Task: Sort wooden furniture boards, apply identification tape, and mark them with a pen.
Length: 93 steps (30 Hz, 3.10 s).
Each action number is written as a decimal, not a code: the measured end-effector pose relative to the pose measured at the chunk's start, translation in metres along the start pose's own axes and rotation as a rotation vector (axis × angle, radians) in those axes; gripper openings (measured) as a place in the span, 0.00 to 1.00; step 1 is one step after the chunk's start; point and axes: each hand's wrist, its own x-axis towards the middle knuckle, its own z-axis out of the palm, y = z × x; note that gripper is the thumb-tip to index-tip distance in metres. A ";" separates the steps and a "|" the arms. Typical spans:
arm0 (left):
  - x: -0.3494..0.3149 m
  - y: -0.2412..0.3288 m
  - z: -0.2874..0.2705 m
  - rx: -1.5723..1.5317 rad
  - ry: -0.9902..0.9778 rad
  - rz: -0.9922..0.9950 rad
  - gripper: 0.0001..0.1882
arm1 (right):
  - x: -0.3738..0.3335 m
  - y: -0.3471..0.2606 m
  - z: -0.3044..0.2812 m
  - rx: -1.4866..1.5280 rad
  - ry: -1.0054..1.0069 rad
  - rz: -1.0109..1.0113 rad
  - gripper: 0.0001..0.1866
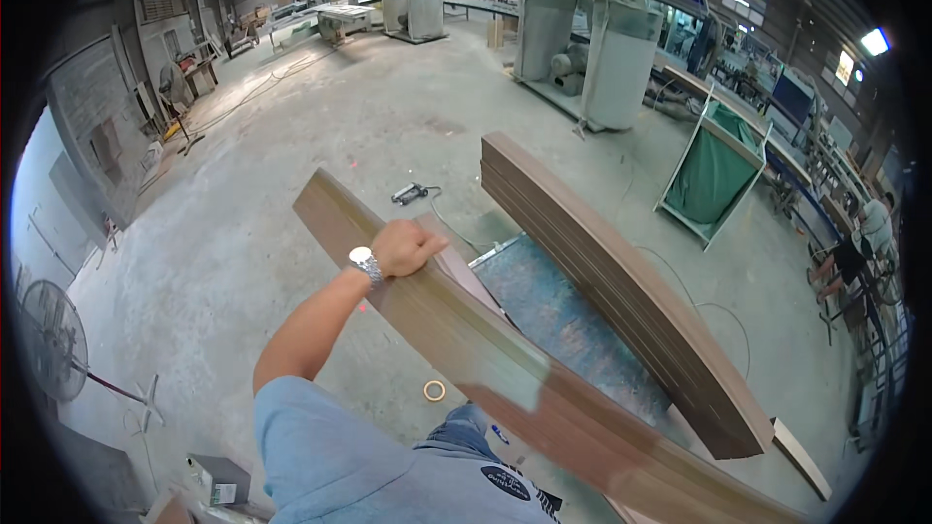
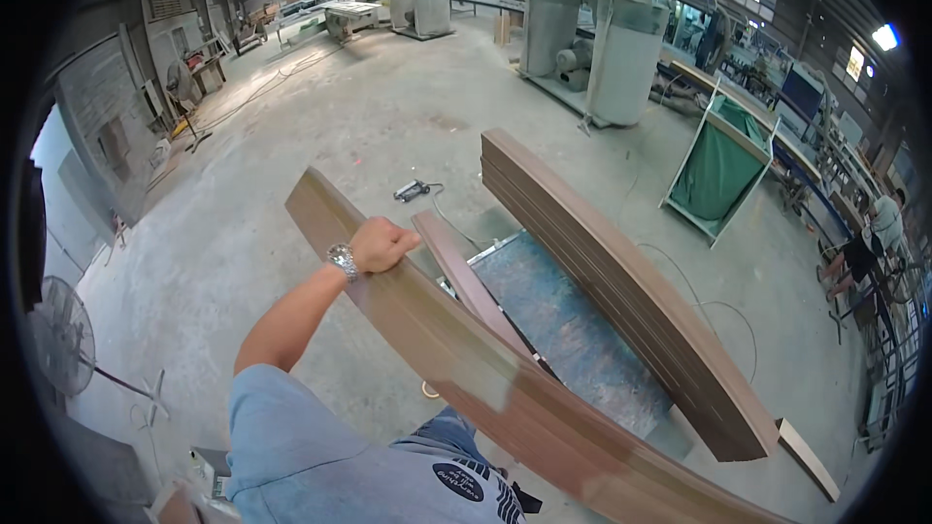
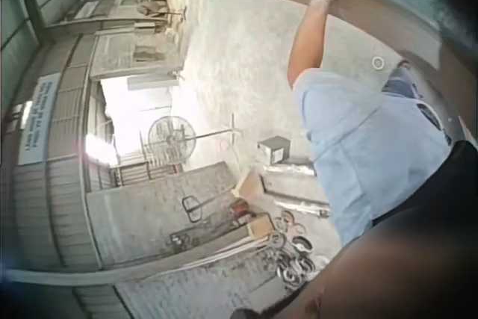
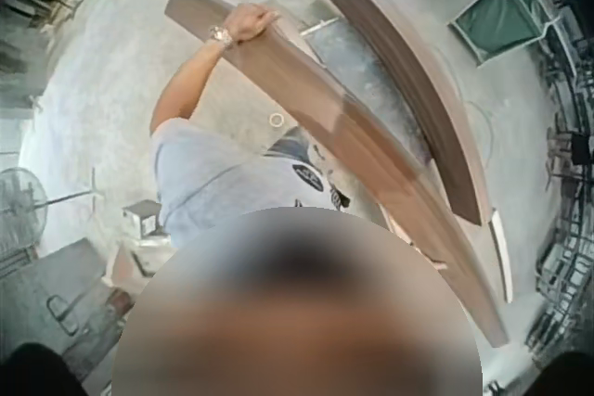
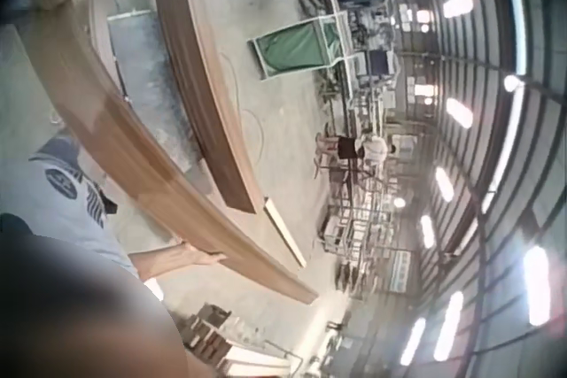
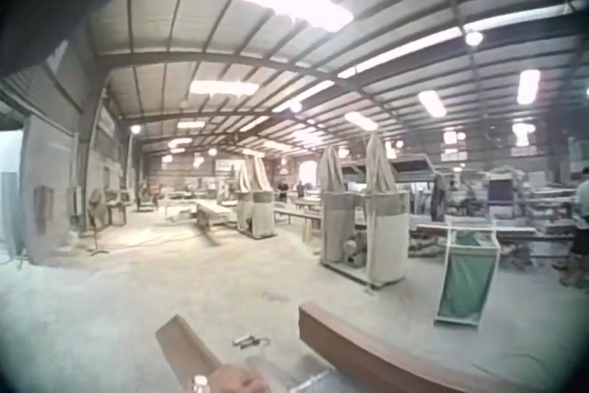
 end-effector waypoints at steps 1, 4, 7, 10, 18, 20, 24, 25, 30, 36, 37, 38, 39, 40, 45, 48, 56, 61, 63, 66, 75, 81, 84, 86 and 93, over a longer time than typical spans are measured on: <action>0.014 -0.015 0.005 0.065 -0.082 -0.033 0.26 | -0.002 0.024 -0.022 -0.135 -0.043 -0.042 0.36; 0.065 -0.033 0.054 0.151 -0.240 -0.088 0.29 | -0.019 0.085 -0.082 -0.592 -0.106 -0.157 0.37; 0.092 -0.045 0.065 0.159 -0.304 -0.215 0.30 | -0.039 0.135 -0.107 -0.649 0.166 0.113 0.42; 0.109 -0.109 0.111 0.212 -0.408 -0.172 0.29 | -0.069 0.174 0.029 0.165 0.438 0.567 0.36; 0.157 -0.043 0.359 0.212 -0.692 0.215 0.28 | -0.082 0.338 -0.049 0.059 0.613 0.636 0.34; 0.169 -0.071 0.419 0.233 -0.646 0.125 0.28 | -0.079 0.402 -0.064 0.154 0.486 0.696 0.33; 0.198 -0.114 0.547 0.200 -0.579 0.147 0.26 | -0.049 0.527 -0.073 0.125 0.681 0.790 0.29; 0.204 -0.119 0.577 0.190 -0.570 0.133 0.26 | -0.043 0.554 -0.077 0.085 0.682 0.799 0.28; 0.240 -0.155 0.717 0.153 -0.557 0.146 0.29 | -0.008 0.652 -0.113 0.021 0.584 0.787 0.27; 0.273 -0.169 0.801 0.076 -0.509 0.142 0.30 | 0.015 0.708 -0.123 0.040 0.521 0.801 0.26; 0.278 -0.168 0.811 0.064 -0.547 0.104 0.31 | 0.018 0.709 -0.124 0.028 0.534 0.803 0.26; 0.288 -0.174 0.816 0.072 -0.507 0.179 0.31 | 0.022 0.709 -0.120 -0.058 0.511 0.870 0.28; 0.292 -0.178 0.826 0.079 -0.516 0.176 0.31 | 0.025 0.710 -0.121 -0.144 0.483 0.934 0.30; 0.295 -0.181 0.835 0.082 -0.511 0.192 0.31 | 0.032 0.704 -0.125 -0.145 0.487 0.944 0.30; 0.318 -0.177 0.847 0.213 -0.640 0.062 0.26 | 0.067 0.665 -0.136 -1.374 -0.341 1.109 0.32; 0.299 -0.152 0.830 0.014 -0.382 0.360 0.23 | 0.062 0.673 -0.120 -1.831 -0.592 0.014 0.34; 0.133 0.012 0.900 0.014 -0.684 0.548 0.37 | -0.031 0.769 0.000 -1.666 -1.057 -0.047 0.43; 0.174 -0.094 0.876 0.078 -0.545 0.369 0.40 | -0.024 0.759 0.011 -1.809 -1.140 -0.134 0.45; 0.192 -0.166 0.860 0.157 -0.488 0.287 0.42 | -0.033 0.768 0.013 -1.813 -1.140 -0.147 0.45; 0.213 -0.257 0.838 0.288 -0.277 -0.020 0.44 | -0.047 0.779 0.013 -1.904 -1.081 -0.131 0.50; 0.290 -0.361 0.826 0.331 -0.235 -0.359 0.50 | -0.035 0.814 0.086 -2.327 -0.818 0.614 0.70; 0.346 -0.444 0.801 0.394 -0.344 -0.637 0.47 | -0.024 0.827 0.095 -2.392 -0.827 0.809 0.73; 0.368 -0.476 0.788 0.390 -0.364 -0.672 0.45 | -0.024 0.827 0.090 -2.375 -0.850 0.786 0.73; 0.375 -0.492 0.784 0.399 -0.350 -0.671 0.43 | -0.025 0.826 0.086 -2.373 -0.837 0.784 0.73; 0.387 -0.525 0.805 0.363 -0.290 -0.659 0.40 | -0.004 0.820 0.076 -2.285 -0.826 0.772 0.71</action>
